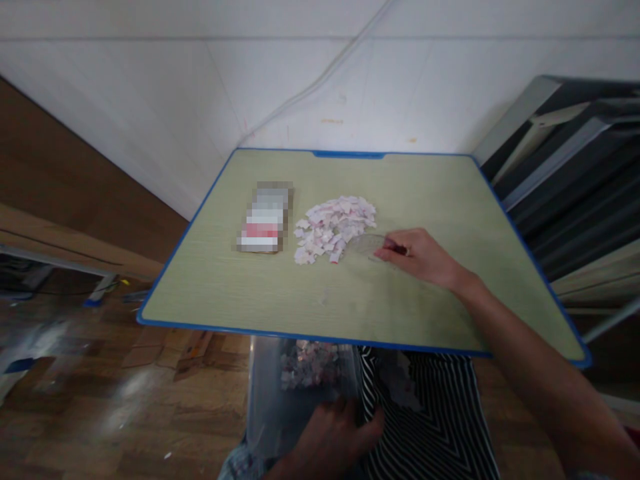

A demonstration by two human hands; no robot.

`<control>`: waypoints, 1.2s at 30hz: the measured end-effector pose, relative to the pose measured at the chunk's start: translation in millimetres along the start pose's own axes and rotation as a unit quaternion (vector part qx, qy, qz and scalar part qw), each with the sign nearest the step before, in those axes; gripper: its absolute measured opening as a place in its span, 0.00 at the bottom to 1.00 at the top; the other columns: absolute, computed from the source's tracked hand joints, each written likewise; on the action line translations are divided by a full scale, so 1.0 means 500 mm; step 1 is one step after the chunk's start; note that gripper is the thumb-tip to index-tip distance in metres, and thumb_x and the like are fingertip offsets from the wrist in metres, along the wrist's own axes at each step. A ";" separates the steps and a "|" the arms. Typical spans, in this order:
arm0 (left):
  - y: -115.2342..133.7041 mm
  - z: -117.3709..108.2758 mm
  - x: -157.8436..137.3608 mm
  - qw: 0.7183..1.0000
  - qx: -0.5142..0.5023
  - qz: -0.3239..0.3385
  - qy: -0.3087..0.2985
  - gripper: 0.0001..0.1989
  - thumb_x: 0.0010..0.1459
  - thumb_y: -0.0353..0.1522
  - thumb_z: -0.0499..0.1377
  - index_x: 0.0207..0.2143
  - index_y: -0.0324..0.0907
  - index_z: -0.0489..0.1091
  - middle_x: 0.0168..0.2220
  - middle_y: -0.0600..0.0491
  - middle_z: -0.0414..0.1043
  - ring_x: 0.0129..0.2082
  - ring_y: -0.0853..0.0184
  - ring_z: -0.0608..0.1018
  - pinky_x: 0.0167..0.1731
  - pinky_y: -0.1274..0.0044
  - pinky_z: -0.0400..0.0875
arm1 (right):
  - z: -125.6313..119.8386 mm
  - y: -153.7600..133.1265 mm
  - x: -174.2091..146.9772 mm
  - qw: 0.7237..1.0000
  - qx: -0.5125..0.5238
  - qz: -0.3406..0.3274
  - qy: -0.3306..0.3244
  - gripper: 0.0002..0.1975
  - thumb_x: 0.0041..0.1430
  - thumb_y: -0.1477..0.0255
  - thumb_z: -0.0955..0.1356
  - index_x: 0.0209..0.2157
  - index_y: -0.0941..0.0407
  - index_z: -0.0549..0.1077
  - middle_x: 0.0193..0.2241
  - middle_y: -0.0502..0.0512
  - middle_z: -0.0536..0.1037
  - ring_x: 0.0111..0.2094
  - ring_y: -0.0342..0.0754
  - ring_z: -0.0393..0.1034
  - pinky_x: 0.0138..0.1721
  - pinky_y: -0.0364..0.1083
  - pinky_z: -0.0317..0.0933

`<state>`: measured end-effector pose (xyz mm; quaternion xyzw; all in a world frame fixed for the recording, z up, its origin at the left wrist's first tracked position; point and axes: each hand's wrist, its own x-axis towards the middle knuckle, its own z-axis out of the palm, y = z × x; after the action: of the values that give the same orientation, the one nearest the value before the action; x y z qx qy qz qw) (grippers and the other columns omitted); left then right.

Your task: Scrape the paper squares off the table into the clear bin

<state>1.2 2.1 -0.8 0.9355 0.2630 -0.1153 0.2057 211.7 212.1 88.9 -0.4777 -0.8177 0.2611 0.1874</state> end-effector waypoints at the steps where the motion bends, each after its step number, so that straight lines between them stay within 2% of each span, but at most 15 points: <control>1: 0.000 -0.001 0.000 1.000 -0.001 0.000 -0.005 0.25 0.64 0.27 0.55 0.59 0.42 0.48 0.38 0.46 0.72 0.33 0.59 0.77 0.25 0.73 0.74 | -0.007 0.012 0.002 1.000 -0.013 0.018 0.014 0.18 0.57 0.62 0.62 0.18 0.55 0.60 0.16 0.47 0.60 0.20 0.40 0.54 0.24 0.43 0.46; 4: -0.001 -0.003 0.001 1.000 -0.002 0.001 -0.002 0.26 0.63 0.27 0.56 0.59 0.42 0.48 0.38 0.45 0.72 0.33 0.58 0.77 0.25 0.73 0.74 | -0.017 0.029 0.007 0.999 -0.027 0.041 0.022 0.17 0.56 0.62 0.62 0.18 0.55 0.60 0.16 0.47 0.59 0.20 0.41 0.53 0.24 0.44 0.46; 9: -0.001 0.004 0.000 1.000 0.000 0.003 0.026 0.26 0.62 0.27 0.56 0.59 0.42 0.49 0.36 0.47 0.72 0.31 0.60 0.76 0.23 0.76 0.70 | -0.020 0.020 0.004 0.998 0.018 0.010 -0.056 0.19 0.55 0.60 0.63 0.17 0.55 0.58 0.15 0.45 0.57 0.19 0.39 0.52 0.23 0.43 0.46; 11: 0.000 0.005 0.000 1.000 -0.002 0.002 0.031 0.25 0.62 0.27 0.56 0.59 0.42 0.49 0.35 0.47 0.72 0.31 0.60 0.76 0.22 0.77 0.69 | -0.022 0.019 0.001 0.999 0.028 0.006 -0.044 0.20 0.56 0.59 0.63 0.17 0.55 0.58 0.15 0.45 0.57 0.20 0.39 0.51 0.23 0.43 0.46; 14: 0.001 0.001 0.000 1.000 -0.005 0.000 0.014 0.25 0.63 0.27 0.55 0.59 0.43 0.49 0.36 0.47 0.72 0.32 0.59 0.77 0.23 0.75 0.71 | -0.024 0.023 0.001 1.000 0.012 0.011 -0.014 0.19 0.56 0.60 0.62 0.17 0.55 0.58 0.15 0.46 0.58 0.20 0.40 0.52 0.24 0.43 0.47; 18: 0.000 -0.009 0.003 1.000 -0.010 0.000 -0.024 0.24 0.66 0.29 0.53 0.60 0.43 0.47 0.41 0.44 0.72 0.37 0.57 0.77 0.27 0.72 0.74 | -0.020 0.026 0.004 0.999 -0.024 0.017 -0.026 0.18 0.56 0.61 0.62 0.17 0.55 0.59 0.16 0.47 0.60 0.20 0.41 0.54 0.24 0.44 0.46; 22: 0.000 -0.019 0.004 0.998 -0.016 -0.001 -0.054 0.25 0.66 0.27 0.53 0.61 0.43 0.46 0.41 0.44 0.72 0.37 0.57 0.77 0.27 0.71 0.76 | -0.024 0.020 0.003 0.997 -0.074 0.010 -0.010 0.18 0.56 0.62 0.61 0.17 0.54 0.56 0.16 0.48 0.58 0.20 0.41 0.52 0.25 0.45 0.45; 26: 0.002 -0.022 0.004 0.998 -0.020 -0.002 -0.052 0.25 0.66 0.28 0.54 0.61 0.43 0.47 0.41 0.44 0.72 0.37 0.57 0.78 0.27 0.70 0.76 | -0.032 0.014 -0.001 0.996 -0.062 -0.023 -0.065 0.17 0.56 0.62 0.61 0.18 0.54 0.56 0.16 0.48 0.58 0.20 0.42 0.53 0.25 0.45 0.44; 30: 0.001 -0.018 0.003 1.000 -0.014 0.001 -0.026 0.25 0.64 0.27 0.55 0.60 0.43 0.49 0.40 0.44 0.72 0.36 0.57 0.78 0.26 0.71 0.76 | -0.035 0.009 -0.004 0.994 -0.063 -0.034 -0.077 0.17 0.57 0.63 0.61 0.18 0.54 0.56 0.16 0.47 0.58 0.20 0.42 0.53 0.25 0.45 0.43; 33: 0.000 -0.015 0.003 1.000 -0.008 0.002 -0.019 0.24 0.64 0.28 0.55 0.59 0.43 0.50 0.39 0.45 0.73 0.34 0.58 0.78 0.26 0.72 0.76 | -0.036 0.005 -0.007 0.990 -0.032 -0.055 -0.127 0.16 0.58 0.63 0.62 0.19 0.54 0.58 0.16 0.47 0.59 0.19 0.41 0.53 0.25 0.44 0.44; 36: 0.001 -0.013 0.002 1.000 -0.006 0.005 -0.019 0.25 0.64 0.28 0.56 0.60 0.42 0.49 0.39 0.45 0.72 0.35 0.58 0.78 0.26 0.72 0.76 | -0.038 0.006 -0.010 0.989 -0.034 -0.060 -0.131 0.17 0.59 0.63 0.62 0.19 0.55 0.58 0.16 0.47 0.59 0.19 0.40 0.53 0.24 0.43 0.44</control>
<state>3.0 5.2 4.5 0.9332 0.2554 -0.1301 0.2167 227.0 213.6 101.9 -0.3954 -0.8709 0.2814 0.0777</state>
